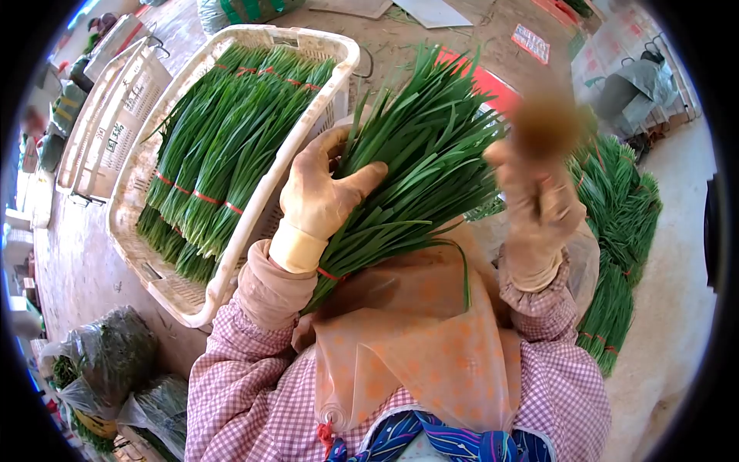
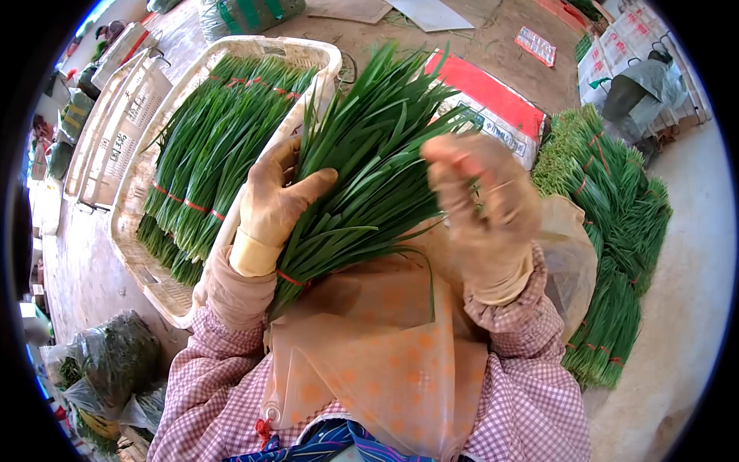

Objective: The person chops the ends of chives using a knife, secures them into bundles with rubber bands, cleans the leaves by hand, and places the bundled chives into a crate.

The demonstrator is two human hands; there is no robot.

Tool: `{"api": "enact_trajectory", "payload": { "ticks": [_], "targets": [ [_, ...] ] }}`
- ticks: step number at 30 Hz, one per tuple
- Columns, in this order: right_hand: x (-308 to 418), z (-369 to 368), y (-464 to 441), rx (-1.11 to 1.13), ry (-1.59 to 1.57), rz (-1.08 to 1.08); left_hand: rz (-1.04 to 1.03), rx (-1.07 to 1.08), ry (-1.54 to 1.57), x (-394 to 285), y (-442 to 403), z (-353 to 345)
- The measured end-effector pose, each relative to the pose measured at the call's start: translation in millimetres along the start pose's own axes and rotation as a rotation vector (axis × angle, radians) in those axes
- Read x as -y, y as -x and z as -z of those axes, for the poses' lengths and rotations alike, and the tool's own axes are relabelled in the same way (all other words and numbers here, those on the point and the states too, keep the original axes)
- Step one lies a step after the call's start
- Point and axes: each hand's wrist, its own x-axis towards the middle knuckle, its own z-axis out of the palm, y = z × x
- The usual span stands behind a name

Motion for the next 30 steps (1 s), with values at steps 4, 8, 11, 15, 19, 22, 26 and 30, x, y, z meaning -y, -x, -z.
{"api": "enact_trajectory", "payload": {
  "ticks": [4, 8, 11, 15, 19, 22, 26, 30],
  "targets": [
    [18, -10, 4, 0.407, -0.061, 0.156, 0.070, -0.020, 0.272, 1, -2, 1],
    [17, -22, 30, 0.738, 0.114, 0.072, 0.176, -0.014, 0.482, -4, -1, 4],
    [13, -31, 44, 0.543, -0.179, -0.090, 0.195, -0.022, 0.509, -4, -1, 4],
    [10, -14, 26, 0.102, -0.573, -0.498, 0.247, -0.038, 0.588, -9, 0, 4],
    [19, -14, 2, 0.074, -0.153, -0.030, 0.263, -0.011, 0.661, -7, 0, 3],
    [16, -26, -7, 0.230, -0.083, 0.187, 0.292, -0.022, 0.635, -9, 0, -1],
    [8, -33, 2, 0.419, -0.201, -0.338, 0.284, -0.069, 0.645, -11, 1, -1],
    [9, -40, 16, 0.351, -0.258, -0.436, 0.273, -0.085, 0.659, -7, 2, -2]
  ]
}}
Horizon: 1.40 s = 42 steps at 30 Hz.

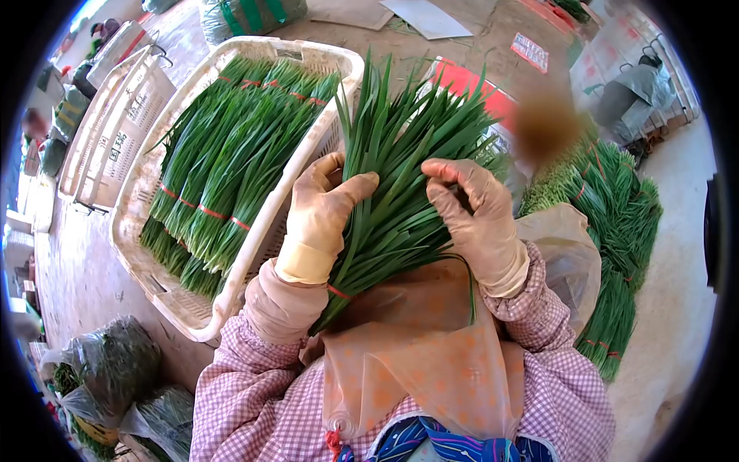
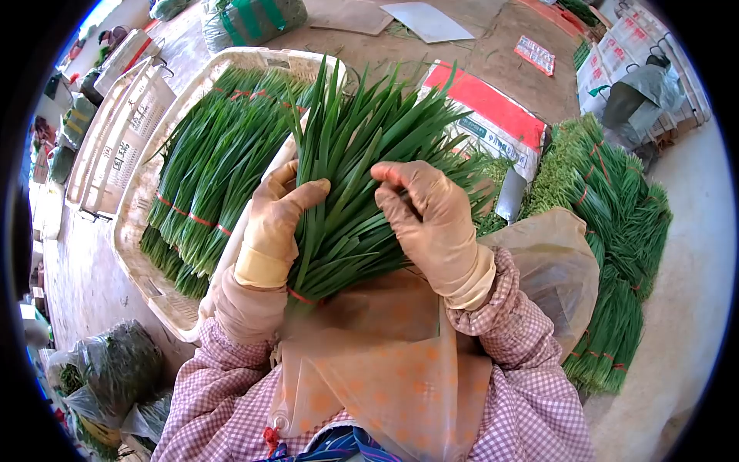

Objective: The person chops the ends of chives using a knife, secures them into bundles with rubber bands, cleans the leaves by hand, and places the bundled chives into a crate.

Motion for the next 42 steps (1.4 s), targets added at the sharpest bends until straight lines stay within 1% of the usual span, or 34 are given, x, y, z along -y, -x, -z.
{"api": "enact_trajectory", "payload": {
  "ticks": [1, 2, 4, 6, 8, 12, 14, 18, 20, 22, 23, 24, 26, 27, 29, 30, 31, 32, 33, 34, 35, 36, 38, 40, 41, 42],
  "targets": [
    [6, 3, -3, -0.001, 0.035, -0.074, -0.024, -0.023, -0.003, 0, 1, -2],
    [5, 3, -6, -0.002, 0.036, -0.075, -0.023, -0.021, -0.003, 0, 2, -4],
    [1, 1, -13, 0.014, -0.136, -0.220, -0.030, -0.057, -0.045, 0, 4, -7],
    [1, -1, -20, 0.016, -0.096, -0.221, -0.046, -0.038, -0.061, 3, 5, -6],
    [5, -3, -25, 0.097, -0.212, -0.361, -0.059, -0.023, -0.078, 4, 7, -6],
    [1, -9, -26, 0.108, -0.229, -0.377, -0.087, -0.019, -0.076, 4, 11, -7],
    [2, -9, -25, 0.213, -0.231, -0.429, -0.096, -0.023, -0.087, 3, 11, -7],
    [7, -17, -11, 0.180, -0.339, -0.383, -0.106, -0.043, -0.082, 4, 11, -8],
    [1, -21, -4, 0.141, -0.356, -0.407, -0.105, -0.045, -0.074, 4, 11, -8],
    [-1, -23, 0, 0.106, 0.055, 0.053, -0.138, -0.073, -0.127, 4, 10, -6],
    [4, -17, 4, 0.134, 0.254, 0.119, -0.138, -0.069, -0.127, 4, 10, -6],
    [4, -18, 4, 0.130, 0.256, 0.116, -0.146, -0.077, -0.104, 4, 11, -8],
    [4, -23, 5, 0.096, 0.730, 0.380, -0.155, -0.075, -0.085, 4, 12, -9],
    [6, -24, 4, 0.054, 0.900, 0.488, -0.143, -0.051, -0.106, 3, 12, -9],
    [-1, -28, 5, 0.018, 0.889, 0.499, -0.133, -0.022, -0.130, 3, 12, -8],
    [-6, -30, 6, -0.011, 0.878, 0.508, -0.171, -0.023, -0.173, 4, 11, -8],
    [-12, -26, 3, -0.129, 0.628, 0.520, -0.210, -0.023, -0.214, 6, 9, -7],
    [-16, -16, -3, -0.280, 0.487, 0.435, -0.212, -0.017, -0.215, 7, 8, -5],
    [-6, -3, -2, -0.334, 0.170, -0.059, -0.213, -0.007, -0.199, 8, 7, -3],
    [-20, 15, -10, -0.468, -0.115, -0.137, -0.212, 0.002, -0.184, 9, 6, -2],
    [-21, 45, -15, -0.420, 0.295, -0.137, -0.212, 0.005, -0.185, 10, 6, -1],
    [-41, 71, -20, -0.453, 0.512, 0.079, -0.228, 0.014, -0.208, 10, 5, -1],
    [-51, 86, -19, -0.483, 0.731, 0.294, -0.239, 0.028, -0.230, 11, 5, -1],
    [-24, 89, -7, -0.660, 0.771, 0.349, -0.308, 0.019, -0.489, 11, 6, -3],
    [-4, 80, 1, -0.642, 0.675, 0.296, -0.383, 0.105, -0.548, 11, 5, -5],
    [1, 65, 14, -0.524, 0.528, 0.306, -0.376, 0.112, -0.556, 8, 8, -9]
  ]
}}
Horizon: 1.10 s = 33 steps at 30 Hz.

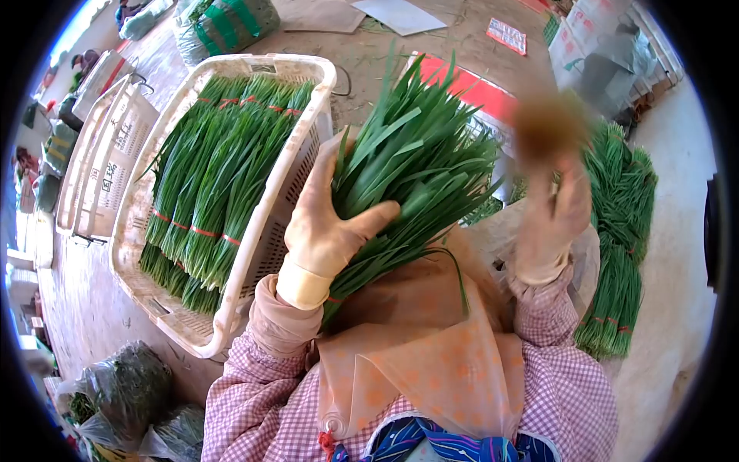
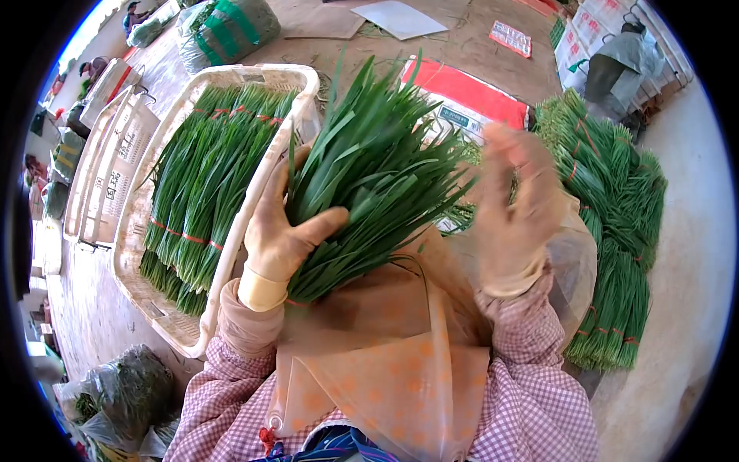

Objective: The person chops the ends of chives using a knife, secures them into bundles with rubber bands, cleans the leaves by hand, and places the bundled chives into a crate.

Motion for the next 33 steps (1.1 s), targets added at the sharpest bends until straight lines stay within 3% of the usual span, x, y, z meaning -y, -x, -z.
{"api": "enact_trajectory", "payload": {
  "ticks": [2, 3, 5, 6, 8, 11, 17, 20, 22, 28, 30, 31, 33],
  "targets": [
    [20, -12, 8, 0.254, -0.091, 0.276, -0.194, 0.022, -0.293, -15, 1, -2],
    [29, -19, 5, 0.420, -0.017, 0.561, -0.167, 0.062, -0.202, 4, -6, 2],
    [30, -51, 30, 0.473, 0.127, 0.574, 0.018, 0.069, -0.134, 23, -17, 13],
    [28, -54, 42, 0.466, 0.118, 0.573, 0.122, 0.065, -0.182, 28, -22, 21],
    [27, -48, 66, 0.658, 0.131, 0.481, 0.085, 0.068, -0.148, 24, -26, 27],
    [22, -45, 73, 0.680, 0.031, 0.441, 0.097, 0.061, -0.054, 29, -30, 31],
    [17, -46, 60, 0.524, -0.152, 0.403, 0.282, 0.044, 0.398, 18, -21, 30],
    [18, -44, 52, 0.457, -0.303, 0.340, 0.388, 0.001, 0.380, 12, -16, 28],
    [22, -43, 43, 0.292, -0.437, 0.282, 0.359, -0.031, 0.432, 9, -13, 24],
    [41, -49, -2, 0.292, -0.476, 0.304, 0.350, -0.017, 0.459, 2, -11, 19],
    [31, -63, 0, 0.372, -0.318, 0.209, 0.371, -0.020, 0.415, -2, -10, 20],
    [27, -67, 8, 0.408, -0.393, 0.043, 0.376, -0.022, 0.417, -2, -10, 21],
    [23, -66, 18, 0.430, -0.421, -0.004, 0.349, -0.053, 0.399, -1, -8, 20]
  ]
}}
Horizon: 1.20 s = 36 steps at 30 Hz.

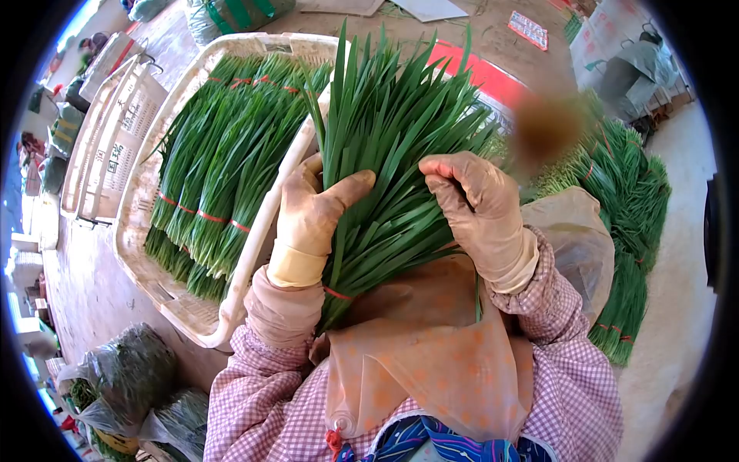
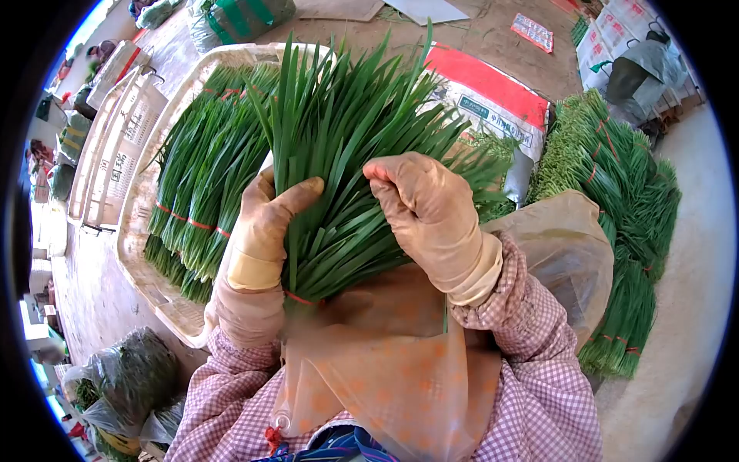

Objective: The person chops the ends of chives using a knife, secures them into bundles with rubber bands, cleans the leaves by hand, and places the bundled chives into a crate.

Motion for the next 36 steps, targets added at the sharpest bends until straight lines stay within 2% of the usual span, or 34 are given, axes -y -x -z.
{"api": "enact_trajectory", "payload": {
  "ticks": [6, 8, 9, 11, 13, 15, 16, 17, 19, 20, 21, 23, 24, 25, 27, 29, 32, 33, 35, 36],
  "targets": [
    [1, 6, 6, 0.099, -0.078, -0.206, 0.017, 0.029, 0.035, 4, -5, 0],
    [2, 10, -1, 0.244, -0.001, -0.240, 0.011, 0.029, 0.040, 4, -6, -1],
    [4, 12, -6, 0.242, -0.002, -0.240, 0.011, 0.020, 0.019, 4, -5, -1],
    [8, 13, -16, 0.420, 0.053, -0.134, 0.007, 0.013, -0.007, 2, -4, -3],
    [3, 9, -15, 0.449, 0.138, -0.042, -0.001, 0.014, -0.031, -1, -2, -4],
    [1, 3, -12, 0.356, 0.410, 0.174, -0.019, 0.020, -0.032, 1, -4, -2],
    [0, 2, -7, 0.322, 0.275, 0.088, -0.012, 0.024, -0.027, 0, -4, -2],
    [-3, 0, -5, 0.317, 0.276, 0.090, -0.003, 0.029, -0.020, 0, -4, -3],
    [-10, -4, 1, -0.073, -0.262, -0.323, -0.023, 0.046, 0.018, 4, -5, -2],
    [-21, -1, 2, -0.195, -0.399, -0.407, -0.026, 0.031, 0.011, 3, -4, -3],
    [-24, 13, -2, -0.203, -0.404, -0.417, -0.028, 0.017, 0.002, 3, -4, -3],
    [-31, 29, -10, -0.279, -0.135, -0.233, -0.012, 0.024, 0.005, 4, -6, -1],
    [-34, 36, -13, -0.284, -0.131, -0.239, 0.003, 0.032, 0.013, 5, -8, 0],
    [-35, 43, -17, -0.406, -0.052, -0.094, 0.009, 0.048, 0.014, 5, -8, 0],
    [-25, 57, -17, -0.533, 0.049, 0.052, -0.002, 0.035, -0.036, 2, -8, -1],
    [3, 60, -10, -0.388, -0.042, 0.198, -0.001, 0.057, -0.057, 3, -7, -5],
    [-2, 35, 1, 0.009, 0.252, 0.487, -0.148, 0.132, -0.174, 8, -9, -5],
    [2, 23, 10, 0.076, 0.423, 0.469, -0.145, 0.140, -0.178, 9, -8, -8],
    [0, 6, 26, 0.095, 0.498, 0.451, -0.358, 0.165, -0.394, 9, -4, -11],
    [2, 1, 35, 0.173, 0.553, 0.375, -0.404, 0.150, -0.496, 13, -8, -5]
  ]
}}
